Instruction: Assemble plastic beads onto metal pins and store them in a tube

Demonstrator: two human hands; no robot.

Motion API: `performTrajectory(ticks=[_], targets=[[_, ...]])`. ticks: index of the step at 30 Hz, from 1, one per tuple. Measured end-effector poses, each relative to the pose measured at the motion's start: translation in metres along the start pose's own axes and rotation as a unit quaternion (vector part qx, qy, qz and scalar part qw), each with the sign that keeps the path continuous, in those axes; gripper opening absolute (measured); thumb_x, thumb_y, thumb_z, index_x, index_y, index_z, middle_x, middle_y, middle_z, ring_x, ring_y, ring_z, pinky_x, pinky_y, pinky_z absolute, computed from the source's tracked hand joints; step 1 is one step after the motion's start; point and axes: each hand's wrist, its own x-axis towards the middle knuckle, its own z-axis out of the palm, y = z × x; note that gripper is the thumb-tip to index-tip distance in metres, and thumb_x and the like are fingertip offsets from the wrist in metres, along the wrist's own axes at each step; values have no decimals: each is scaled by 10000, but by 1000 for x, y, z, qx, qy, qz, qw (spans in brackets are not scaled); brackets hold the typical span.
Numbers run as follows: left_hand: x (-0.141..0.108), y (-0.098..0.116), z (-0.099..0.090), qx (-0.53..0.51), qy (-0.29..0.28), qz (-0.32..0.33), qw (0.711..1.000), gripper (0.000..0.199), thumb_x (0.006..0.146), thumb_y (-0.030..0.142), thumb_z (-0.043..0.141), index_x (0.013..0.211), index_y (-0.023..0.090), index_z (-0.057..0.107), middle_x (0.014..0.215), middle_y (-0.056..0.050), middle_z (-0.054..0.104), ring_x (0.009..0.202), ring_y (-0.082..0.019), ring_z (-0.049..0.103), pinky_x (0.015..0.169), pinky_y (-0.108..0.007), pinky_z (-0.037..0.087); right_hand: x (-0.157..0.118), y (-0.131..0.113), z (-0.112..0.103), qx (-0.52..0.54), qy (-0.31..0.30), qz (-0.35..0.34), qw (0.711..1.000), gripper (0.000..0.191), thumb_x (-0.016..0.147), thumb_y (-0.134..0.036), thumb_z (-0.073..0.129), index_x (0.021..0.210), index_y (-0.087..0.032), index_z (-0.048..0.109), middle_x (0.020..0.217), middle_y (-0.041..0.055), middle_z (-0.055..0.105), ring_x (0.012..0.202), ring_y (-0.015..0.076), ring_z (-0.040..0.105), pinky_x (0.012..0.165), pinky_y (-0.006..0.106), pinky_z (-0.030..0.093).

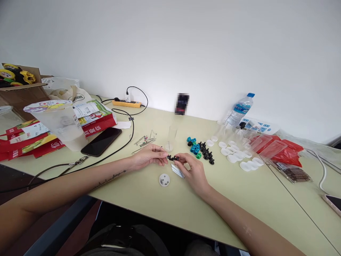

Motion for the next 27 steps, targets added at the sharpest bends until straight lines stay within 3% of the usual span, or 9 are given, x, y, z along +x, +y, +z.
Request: performTrajectory(ticks=[8,17,23,27], targets=[[1,2,-3,66,-13,-9,998,314,659,364,725,802,92,657,694,-71,658,582,-97,575,546,-209,430,-1,-3,-1,20,-36,-14,999,195,855,-296,535,1020,-223,609,932,40,666,760,158,621,653,270,503],[0,3,-6,159,-29,12,987,305,688,397,681,748,101,638,641,-55,648,432,-58,476,435,-191,376,-1,-1,2,151,-82,78,982,220,841,-334,556,1009,-198,595,831,44,702,765,183,672,705,309,544],[-1,7,1,103,-5,39,994,317,685,411,686,743,105,631,690,-75,663,503,-94,546,473,-218,420,-1,-5,0,203,-33,75,976,207,832,-304,578,1009,-198,601,817,49,699,747,183,671,695,316,544],[-2,8,4,42,-2,64,997,338,681,381,703,892,126,638,823,-97,676,643,-145,612,535,-257,470,0,-7,-3,238,10,77,968,197,829,-278,587,1014,-210,599,786,37,697,754,180,668,700,309,545]])
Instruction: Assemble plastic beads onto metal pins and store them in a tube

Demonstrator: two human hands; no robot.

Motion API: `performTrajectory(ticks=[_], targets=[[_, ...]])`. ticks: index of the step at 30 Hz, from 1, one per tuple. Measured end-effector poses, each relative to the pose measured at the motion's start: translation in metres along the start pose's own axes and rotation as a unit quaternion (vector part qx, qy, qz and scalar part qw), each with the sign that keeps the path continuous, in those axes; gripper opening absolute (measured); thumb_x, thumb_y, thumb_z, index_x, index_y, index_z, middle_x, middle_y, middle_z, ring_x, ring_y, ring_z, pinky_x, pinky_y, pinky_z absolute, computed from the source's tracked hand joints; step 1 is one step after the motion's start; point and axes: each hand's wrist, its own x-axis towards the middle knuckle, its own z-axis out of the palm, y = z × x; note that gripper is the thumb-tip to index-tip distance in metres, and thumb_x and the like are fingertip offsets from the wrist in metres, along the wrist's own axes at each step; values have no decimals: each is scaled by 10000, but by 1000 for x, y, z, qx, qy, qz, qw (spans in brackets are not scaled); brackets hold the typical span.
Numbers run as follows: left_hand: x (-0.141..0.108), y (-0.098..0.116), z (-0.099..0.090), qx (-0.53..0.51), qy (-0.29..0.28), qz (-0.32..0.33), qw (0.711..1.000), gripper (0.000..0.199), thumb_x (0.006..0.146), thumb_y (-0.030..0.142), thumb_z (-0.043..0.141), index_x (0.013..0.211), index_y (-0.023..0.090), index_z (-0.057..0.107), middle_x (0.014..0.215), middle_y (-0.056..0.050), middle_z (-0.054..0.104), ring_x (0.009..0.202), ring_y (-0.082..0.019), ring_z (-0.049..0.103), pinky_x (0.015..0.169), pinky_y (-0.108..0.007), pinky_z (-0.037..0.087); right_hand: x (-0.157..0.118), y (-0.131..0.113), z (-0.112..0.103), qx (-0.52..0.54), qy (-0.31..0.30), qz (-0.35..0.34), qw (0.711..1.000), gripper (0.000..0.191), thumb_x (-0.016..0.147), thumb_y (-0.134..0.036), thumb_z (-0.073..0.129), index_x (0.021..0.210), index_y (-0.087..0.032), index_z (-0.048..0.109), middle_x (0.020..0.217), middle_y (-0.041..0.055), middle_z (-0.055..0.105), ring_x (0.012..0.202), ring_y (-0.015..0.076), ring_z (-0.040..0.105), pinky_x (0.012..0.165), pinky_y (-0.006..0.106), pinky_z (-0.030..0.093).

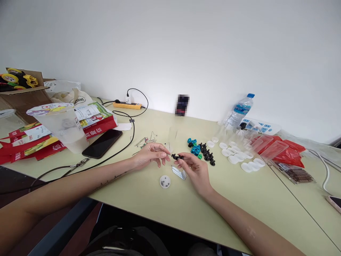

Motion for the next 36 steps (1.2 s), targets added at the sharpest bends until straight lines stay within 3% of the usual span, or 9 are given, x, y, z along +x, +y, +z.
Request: performTrajectory(ticks=[4,7,12,16,21,26,31,36], targets=[[0,-9,2,-29,-2,-46,999,443,633,304,756,1026,137,637,868,-104,684,659,-137,624,651,-288,494,1,0,0,-2,-15,9,1000,185,829,-281,586,1002,-217,607,777,25,693,699,160,659,681,294,547],[1,-14,3,-65,-8,-57,996,404,643,278,753,998,110,661,891,-116,687,706,-133,633,762,-299,492,1,1,1,-29,-30,9,999,182,826,-292,587,988,-215,619,765,20,685,648,146,644,633,275,541],[2,-15,4,-109,-1,-42,993,330,674,289,729,924,79,684,857,-119,695,732,-145,650,817,-312,497,1,4,3,-71,-48,3,996,190,837,-311,569,983,-204,626,744,22,672,621,143,628,618,276,529],[1,-18,6,-153,1,-53,987,333,643,247,755,917,74,681,904,-123,693,823,-184,663,884,-330,479,1,5,2,-125,-30,-31,991,188,835,-330,566,965,-212,634,872,45,668,687,156,620,641,292,519],[1,-22,6,-187,16,-77,979,319,633,205,765,911,83,666,887,-116,697,787,-167,672,862,-304,491,2,2,1,-178,-17,-84,980,173,845,-337,549,947,-231,640,918,51,641,710,159,579,621,296,490],[1,-22,10,-189,23,-59,980,303,673,259,737,894,65,665,884,-116,689,802,-172,665,823,-277,498,1,-2,2,-188,-14,-112,976,160,845,-330,555,949,-241,638,881,51,639,718,173,577,646,316,482],[1,-23,15,-191,51,-57,979,254,640,225,759,821,67,676,805,-74,683,687,-113,642,793,-259,497,2,-4,1,-183,-29,-119,975,149,839,-294,571,955,-259,657,882,40,644,780,184,595,689,323,482],[2,-21,13,-197,44,-63,977,234,649,211,752,813,67,669,777,-57,671,665,-95,633,785,-242,491,2,0,1,-184,-31,-103,977,197,838,-309,571,1017,-263,639,936,41,651,778,179,604,709,332,497]])
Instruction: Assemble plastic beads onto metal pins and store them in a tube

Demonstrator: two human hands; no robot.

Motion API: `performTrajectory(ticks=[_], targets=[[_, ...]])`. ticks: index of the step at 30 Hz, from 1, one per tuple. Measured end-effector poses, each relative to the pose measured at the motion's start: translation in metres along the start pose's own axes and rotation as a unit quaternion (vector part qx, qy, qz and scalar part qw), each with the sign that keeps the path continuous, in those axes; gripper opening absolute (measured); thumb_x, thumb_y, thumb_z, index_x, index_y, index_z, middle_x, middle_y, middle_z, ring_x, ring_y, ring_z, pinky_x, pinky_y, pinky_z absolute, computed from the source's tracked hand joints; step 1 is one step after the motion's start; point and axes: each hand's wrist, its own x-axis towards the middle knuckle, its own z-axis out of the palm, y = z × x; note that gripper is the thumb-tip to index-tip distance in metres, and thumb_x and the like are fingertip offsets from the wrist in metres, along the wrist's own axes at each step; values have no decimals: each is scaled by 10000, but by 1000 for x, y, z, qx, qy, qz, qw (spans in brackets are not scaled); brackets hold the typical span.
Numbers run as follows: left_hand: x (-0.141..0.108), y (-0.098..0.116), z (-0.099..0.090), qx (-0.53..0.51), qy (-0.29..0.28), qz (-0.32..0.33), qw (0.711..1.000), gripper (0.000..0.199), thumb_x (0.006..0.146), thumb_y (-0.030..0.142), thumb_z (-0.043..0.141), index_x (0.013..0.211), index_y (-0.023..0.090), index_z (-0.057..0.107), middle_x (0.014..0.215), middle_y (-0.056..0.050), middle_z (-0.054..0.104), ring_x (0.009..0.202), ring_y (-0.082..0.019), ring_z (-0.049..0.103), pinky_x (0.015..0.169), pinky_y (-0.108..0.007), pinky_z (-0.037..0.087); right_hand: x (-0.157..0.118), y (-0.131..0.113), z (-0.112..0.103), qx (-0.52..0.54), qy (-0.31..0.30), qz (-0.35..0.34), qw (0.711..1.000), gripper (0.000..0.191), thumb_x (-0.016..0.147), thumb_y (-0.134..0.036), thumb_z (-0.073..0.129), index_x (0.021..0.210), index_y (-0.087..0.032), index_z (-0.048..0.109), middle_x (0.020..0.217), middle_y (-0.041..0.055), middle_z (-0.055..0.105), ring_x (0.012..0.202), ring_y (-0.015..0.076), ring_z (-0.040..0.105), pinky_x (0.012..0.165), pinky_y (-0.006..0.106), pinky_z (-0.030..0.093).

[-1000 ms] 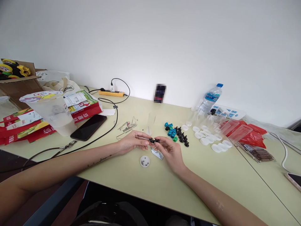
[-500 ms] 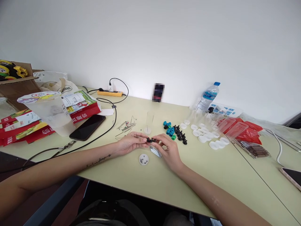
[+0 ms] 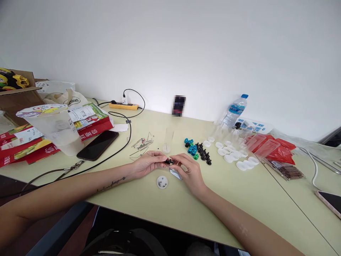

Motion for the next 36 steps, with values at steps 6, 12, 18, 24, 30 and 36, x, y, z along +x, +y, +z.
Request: performTrajectory(ticks=[6,12,18,24,30,36], targets=[[1,3,-1,-1,12,-2,1000,227,668,207,738,831,71,659,820,-67,671,675,-95,639,777,-228,494,-1,3,3,9,-3,19,1000,194,844,-340,550,992,-246,632,963,44,664,794,181,623,738,341,512],[0,4,-2,16,-2,-15,1000,325,669,234,738,943,73,669,878,-100,682,724,-121,653,820,-251,490,0,-1,1,-3,3,-5,1000,188,857,-312,536,994,-269,659,939,48,657,830,198,609,721,348,499],[1,1,-4,16,-4,-10,1000,309,652,260,750,878,59,688,851,-107,688,735,-128,651,825,-252,489,0,-3,0,-9,8,-14,1000,172,847,-296,557,978,-266,664,934,48,644,815,195,604,717,344,499],[-1,1,-1,37,-10,-8,999,292,654,256,747,856,54,685,766,-93,687,700,-119,641,829,-268,479,0,-2,0,-32,9,-28,999,189,850,-308,551,997,-276,665,951,53,629,872,204,586,759,355,492],[-1,1,1,24,3,5,1000,277,641,248,754,830,59,681,746,-76,676,695,-126,638,833,-287,474,0,-1,1,-28,22,-13,999,175,833,-325,572,981,-255,635,933,51,633,796,192,581,722,350,491],[-1,1,-1,12,-9,-4,1000,269,673,254,736,848,58,678,810,-98,687,706,-105,638,801,-229,479,0,-1,1,-30,16,-17,999,146,845,-292,559,967,-250,626,942,51,618,852,195,575,748,343,475]])
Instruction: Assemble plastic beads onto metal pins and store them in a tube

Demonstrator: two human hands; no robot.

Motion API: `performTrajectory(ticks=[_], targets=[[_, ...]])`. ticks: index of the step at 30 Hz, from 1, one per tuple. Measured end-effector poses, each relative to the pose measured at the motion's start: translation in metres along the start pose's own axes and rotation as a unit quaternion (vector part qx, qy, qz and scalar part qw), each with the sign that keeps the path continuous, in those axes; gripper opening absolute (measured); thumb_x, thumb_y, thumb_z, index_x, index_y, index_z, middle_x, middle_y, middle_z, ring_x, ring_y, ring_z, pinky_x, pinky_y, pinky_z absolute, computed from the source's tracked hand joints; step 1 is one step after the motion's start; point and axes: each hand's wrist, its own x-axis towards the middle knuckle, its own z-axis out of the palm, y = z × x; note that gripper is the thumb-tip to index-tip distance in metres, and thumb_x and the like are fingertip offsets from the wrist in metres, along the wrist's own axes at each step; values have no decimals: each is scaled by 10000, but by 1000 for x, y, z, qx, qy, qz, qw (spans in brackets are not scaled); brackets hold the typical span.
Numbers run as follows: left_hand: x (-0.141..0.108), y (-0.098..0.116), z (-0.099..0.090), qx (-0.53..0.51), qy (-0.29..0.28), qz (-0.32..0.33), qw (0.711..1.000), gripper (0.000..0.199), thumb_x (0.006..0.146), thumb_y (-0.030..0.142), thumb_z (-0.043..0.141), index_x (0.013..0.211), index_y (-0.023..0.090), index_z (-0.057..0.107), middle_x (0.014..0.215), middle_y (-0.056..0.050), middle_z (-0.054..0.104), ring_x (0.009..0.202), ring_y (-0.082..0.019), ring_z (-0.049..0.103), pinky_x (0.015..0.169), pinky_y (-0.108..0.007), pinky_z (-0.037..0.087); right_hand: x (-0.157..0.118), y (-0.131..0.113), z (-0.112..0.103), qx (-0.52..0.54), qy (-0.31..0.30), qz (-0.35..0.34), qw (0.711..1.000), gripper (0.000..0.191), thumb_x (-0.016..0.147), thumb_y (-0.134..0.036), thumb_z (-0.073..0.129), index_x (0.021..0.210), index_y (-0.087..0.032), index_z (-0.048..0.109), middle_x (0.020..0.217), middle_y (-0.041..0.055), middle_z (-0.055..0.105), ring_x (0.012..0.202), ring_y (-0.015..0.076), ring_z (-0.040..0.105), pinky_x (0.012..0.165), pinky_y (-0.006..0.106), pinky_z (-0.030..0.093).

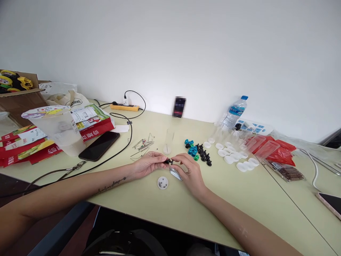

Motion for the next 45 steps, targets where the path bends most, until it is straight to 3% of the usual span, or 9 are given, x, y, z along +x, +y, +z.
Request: performTrajectory(ticks=[10,22,28,41,45], targets=[[1,0,-2,1,-37,-4,999,254,695,265,717,830,53,680,748,-87,674,695,-117,635,698,-207,492,-1,0,0,-1,-6,-14,1000,145,841,-276,567,966,-245,632,933,51,614,856,192,577,761,341,470],[1,0,-4,-5,-22,0,1000,247,731,222,684,901,44,662,818,-111,689,661,-91,632,730,-189,489,0,0,0,10,-6,12,1000,189,829,-286,590,1011,-236,589,892,25,610,774,164,552,729,307,446],[2,1,-4,-7,-6,6,1000,247,717,234,698,879,51,660,808,-101,687,685,-104,637,743,-205,491,0,-4,-1,24,-16,30,999,204,926,-265,415,997,-244,605,908,18,617,838,157,571,746,286,427],[3,-1,-5,-9,-12,10,1000,254,736,218,683,935,62,655,867,-100,681,757,-126,653,784,-219,484,0,-1,-3,69,-32,53,996,259,938,-302,379,995,-229,620,864,24,619,819,163,575,745,287,431],[3,-1,-6,-13,-14,12,1000,255,734,221,684,930,60,657,884,-108,680,756,-131,654,796,-230,480,-1,0,-2,93,-25,73,993,245,938,-314,379,1071,-235,569,893,24,620,837,163,574,769,294,437]])
